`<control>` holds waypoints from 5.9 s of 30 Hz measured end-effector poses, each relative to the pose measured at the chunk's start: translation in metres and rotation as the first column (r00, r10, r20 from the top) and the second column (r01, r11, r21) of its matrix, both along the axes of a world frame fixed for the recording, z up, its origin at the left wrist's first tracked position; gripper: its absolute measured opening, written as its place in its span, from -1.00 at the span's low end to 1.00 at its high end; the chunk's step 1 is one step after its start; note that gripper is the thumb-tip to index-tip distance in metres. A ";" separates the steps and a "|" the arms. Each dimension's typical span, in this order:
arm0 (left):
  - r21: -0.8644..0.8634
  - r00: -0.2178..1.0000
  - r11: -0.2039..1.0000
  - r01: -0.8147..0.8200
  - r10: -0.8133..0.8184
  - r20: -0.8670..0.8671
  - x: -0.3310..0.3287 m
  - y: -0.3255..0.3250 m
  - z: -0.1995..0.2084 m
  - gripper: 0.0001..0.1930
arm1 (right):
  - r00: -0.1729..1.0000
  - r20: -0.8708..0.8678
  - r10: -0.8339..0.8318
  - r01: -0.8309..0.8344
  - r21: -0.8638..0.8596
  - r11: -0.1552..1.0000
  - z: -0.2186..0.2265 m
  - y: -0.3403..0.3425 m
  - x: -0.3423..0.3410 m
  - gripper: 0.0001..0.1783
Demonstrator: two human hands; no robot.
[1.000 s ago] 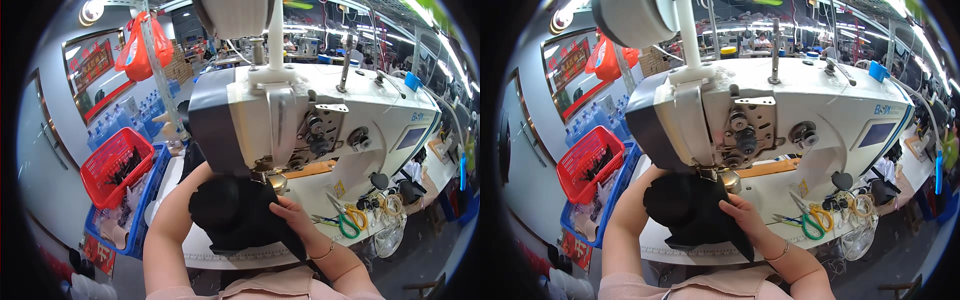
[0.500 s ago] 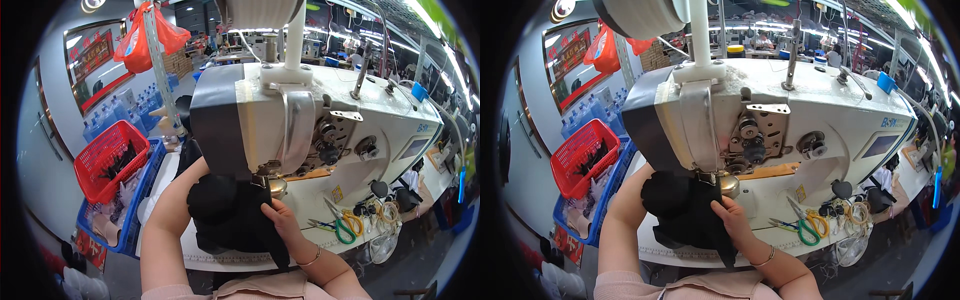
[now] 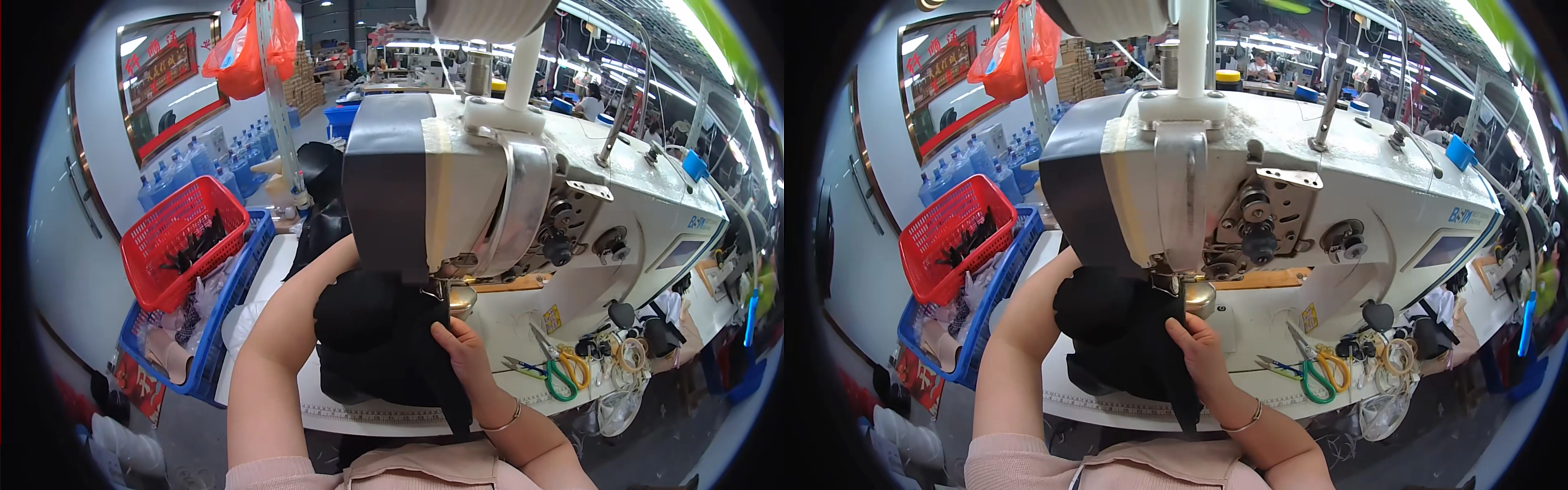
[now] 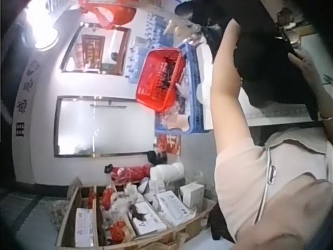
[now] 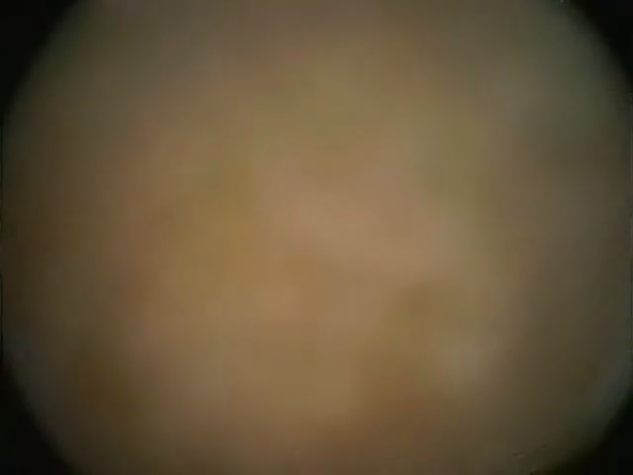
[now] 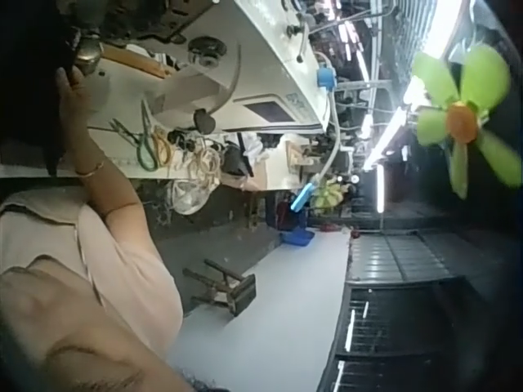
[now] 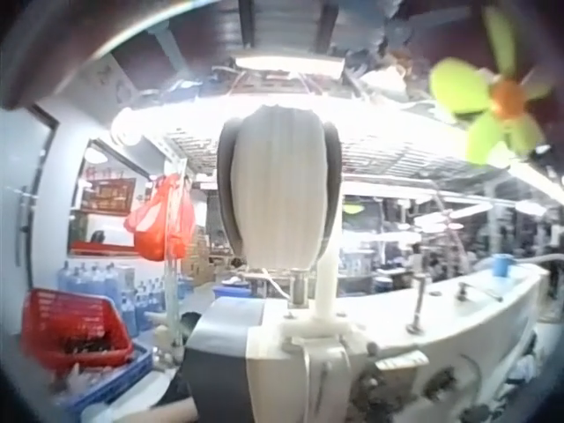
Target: Stitching together black leather components to form shoe uppers using an industrial sewing machine.
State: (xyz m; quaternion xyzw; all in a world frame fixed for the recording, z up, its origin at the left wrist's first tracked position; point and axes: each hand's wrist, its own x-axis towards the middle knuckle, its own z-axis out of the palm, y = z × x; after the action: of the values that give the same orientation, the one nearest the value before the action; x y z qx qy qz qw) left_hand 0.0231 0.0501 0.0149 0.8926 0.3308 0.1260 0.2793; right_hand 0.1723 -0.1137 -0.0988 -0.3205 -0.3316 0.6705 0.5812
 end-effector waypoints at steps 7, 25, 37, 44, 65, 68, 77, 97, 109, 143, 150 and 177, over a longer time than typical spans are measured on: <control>0.002 1.000 1.000 -0.008 0.008 0.017 -0.003 0.003 -0.002 -0.64 | 0.998 0.051 -0.036 0.037 -0.009 0.999 0.002 -0.001 -0.002 -0.81; 0.490 0.833 0.768 -0.412 0.099 0.545 -0.078 -0.127 -0.021 -0.55 | 0.860 0.510 0.010 -0.028 0.028 0.999 -0.012 -0.071 0.031 -0.78; 0.600 0.791 0.606 -0.522 0.080 0.607 0.014 -0.232 -0.206 -0.17 | 0.803 0.596 0.003 -0.014 0.013 1.000 -0.007 -0.106 0.006 -0.58; 0.400 0.571 0.711 -0.578 0.002 0.821 0.042 -0.229 -0.210 -0.18 | 0.570 0.728 0.380 -0.261 -0.278 0.924 0.017 -0.099 0.021 -0.44; 0.679 0.943 0.698 -0.229 -0.014 0.332 -0.003 -0.233 -0.133 -0.68 | 0.255 0.470 -0.845 -0.233 0.878 0.418 0.005 0.023 0.051 -0.54; 0.669 0.944 0.709 -0.224 -0.012 0.329 -0.005 -0.230 -0.131 -0.70 | 0.248 0.471 -0.847 -0.256 0.875 0.411 0.006 0.024 0.052 -0.53; 0.656 0.945 0.727 -0.202 -0.031 0.325 -0.008 -0.212 -0.124 -0.66 | 0.237 0.462 -0.855 -0.263 0.877 0.401 0.008 0.024 0.053 -0.52; 0.705 0.935 0.670 -0.232 -0.047 0.352 -0.002 -0.172 -0.115 -0.62 | 0.234 0.449 -0.863 -0.246 0.886 0.394 0.011 0.023 0.050 -0.58; 0.697 0.926 0.671 -0.253 -0.042 0.376 0.002 -0.145 -0.111 -0.59 | 0.240 0.446 -0.862 -0.238 0.888 0.393 0.010 0.023 0.049 -0.58; 0.681 0.818 0.623 -0.385 -0.110 0.564 0.007 -0.106 -0.111 -0.74 | 0.261 0.476 -0.840 -0.240 0.875 0.421 0.003 0.024 0.051 -0.50; 0.687 0.794 0.612 -0.391 -0.154 0.589 0.005 -0.102 -0.110 -0.78 | 0.251 0.491 -0.834 -0.256 0.865 0.432 0.005 0.024 0.051 -0.48; 0.469 0.799 0.759 -0.450 0.108 0.592 0.005 -0.073 -0.135 -0.44 | 0.219 0.560 -0.799 -0.163 0.828 0.536 -0.043 -0.018 0.044 -0.35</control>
State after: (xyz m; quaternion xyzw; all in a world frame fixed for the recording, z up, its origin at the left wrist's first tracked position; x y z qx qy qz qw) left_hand 0.0281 -0.0225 -0.1203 0.8003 0.3195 0.5054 0.0455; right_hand 0.2160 -0.1314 -0.1418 -0.4356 -0.7563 -0.0207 0.4877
